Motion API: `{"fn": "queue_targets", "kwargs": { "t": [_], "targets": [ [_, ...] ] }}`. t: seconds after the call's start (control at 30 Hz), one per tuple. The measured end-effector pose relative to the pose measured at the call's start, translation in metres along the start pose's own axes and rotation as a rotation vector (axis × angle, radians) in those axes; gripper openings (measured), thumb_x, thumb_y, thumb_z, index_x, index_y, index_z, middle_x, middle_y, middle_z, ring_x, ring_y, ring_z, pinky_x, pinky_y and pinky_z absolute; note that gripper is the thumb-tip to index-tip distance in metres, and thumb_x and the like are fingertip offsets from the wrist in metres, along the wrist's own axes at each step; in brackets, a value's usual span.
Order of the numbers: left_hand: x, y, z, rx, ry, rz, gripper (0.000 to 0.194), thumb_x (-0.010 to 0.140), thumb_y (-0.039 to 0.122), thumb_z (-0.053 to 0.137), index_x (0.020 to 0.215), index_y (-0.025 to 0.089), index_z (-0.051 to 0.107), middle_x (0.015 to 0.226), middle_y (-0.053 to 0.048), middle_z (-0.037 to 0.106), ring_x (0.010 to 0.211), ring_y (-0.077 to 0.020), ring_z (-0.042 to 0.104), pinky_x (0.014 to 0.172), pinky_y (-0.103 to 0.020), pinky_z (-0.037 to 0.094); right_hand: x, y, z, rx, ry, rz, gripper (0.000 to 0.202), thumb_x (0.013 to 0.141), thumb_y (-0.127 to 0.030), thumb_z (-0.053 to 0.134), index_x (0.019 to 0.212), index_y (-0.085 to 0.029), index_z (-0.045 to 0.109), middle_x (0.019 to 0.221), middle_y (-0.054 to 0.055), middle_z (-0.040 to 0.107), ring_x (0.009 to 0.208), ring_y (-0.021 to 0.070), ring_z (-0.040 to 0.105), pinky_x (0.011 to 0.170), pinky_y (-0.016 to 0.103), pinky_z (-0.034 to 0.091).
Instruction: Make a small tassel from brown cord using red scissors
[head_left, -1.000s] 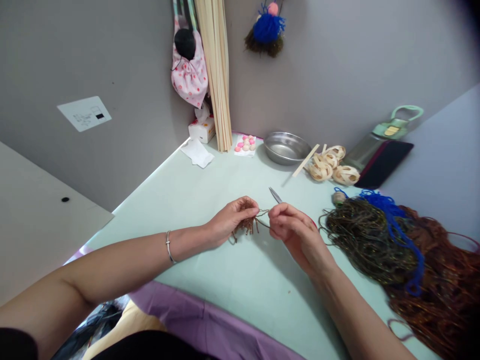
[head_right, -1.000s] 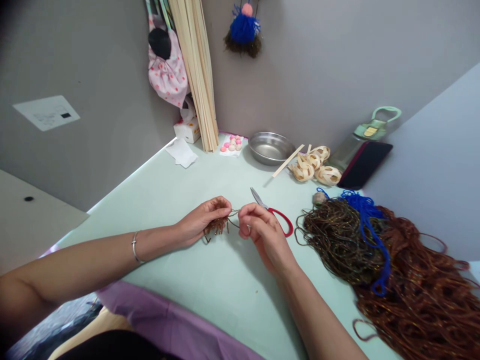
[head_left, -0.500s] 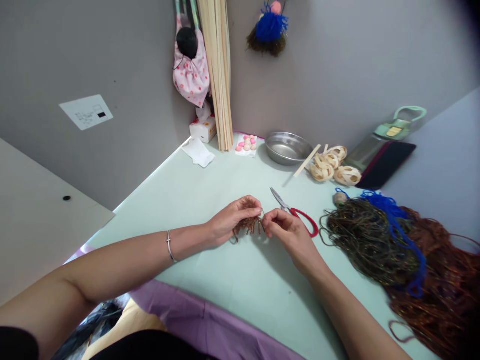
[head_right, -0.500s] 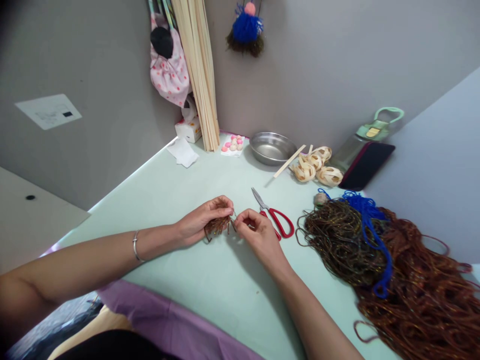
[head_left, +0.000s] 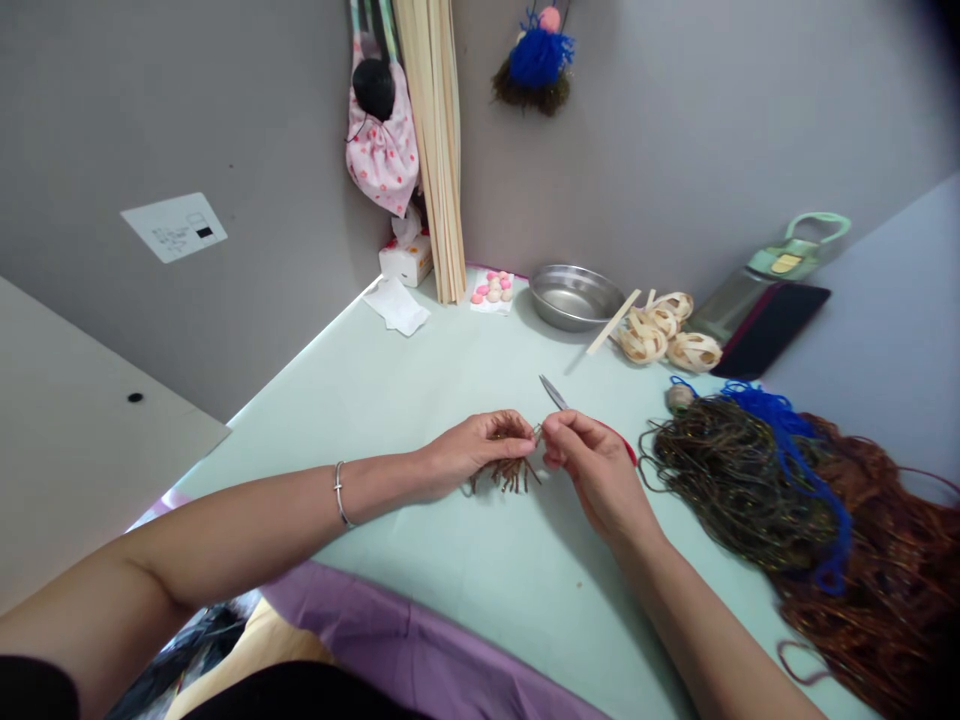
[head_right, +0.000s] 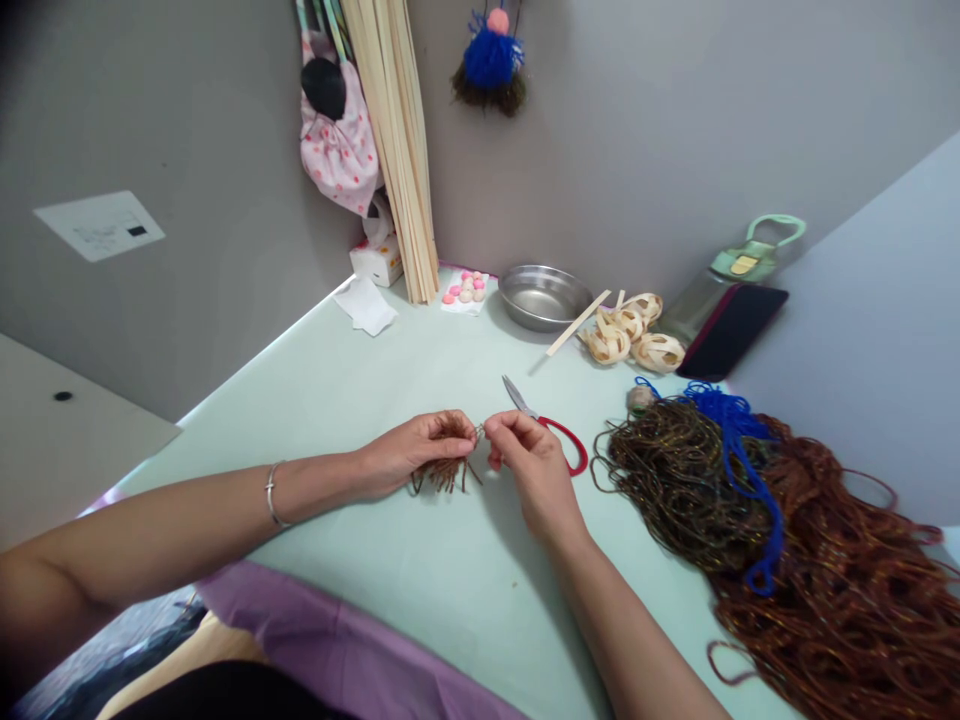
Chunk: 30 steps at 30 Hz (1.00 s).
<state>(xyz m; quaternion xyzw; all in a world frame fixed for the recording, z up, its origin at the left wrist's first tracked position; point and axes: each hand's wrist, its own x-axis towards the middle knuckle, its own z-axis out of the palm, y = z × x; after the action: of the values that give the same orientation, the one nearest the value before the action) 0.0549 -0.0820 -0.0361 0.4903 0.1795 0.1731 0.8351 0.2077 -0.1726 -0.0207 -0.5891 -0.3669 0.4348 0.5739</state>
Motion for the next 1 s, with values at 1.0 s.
{"fn": "queue_targets", "kwargs": {
  "t": [1.0],
  "targets": [
    [0.0006, 0.0024, -0.0002, -0.016, 0.124, -0.009, 0.028, 0.076, 0.036, 0.075, 0.087, 0.016, 0.058, 0.079, 0.002, 0.055, 0.065, -0.0064, 0.051, 0.062, -0.019, 0.041, 0.0, -0.0005, -0.0012, -0.231, -0.114, -0.029, 0.023, 0.085, -0.042, 0.066, 0.079, -0.019, 0.063, 0.066, -0.002, 0.054, 0.064, 0.0144, 0.047, 0.061, 0.028, 0.033]
  ]
}}
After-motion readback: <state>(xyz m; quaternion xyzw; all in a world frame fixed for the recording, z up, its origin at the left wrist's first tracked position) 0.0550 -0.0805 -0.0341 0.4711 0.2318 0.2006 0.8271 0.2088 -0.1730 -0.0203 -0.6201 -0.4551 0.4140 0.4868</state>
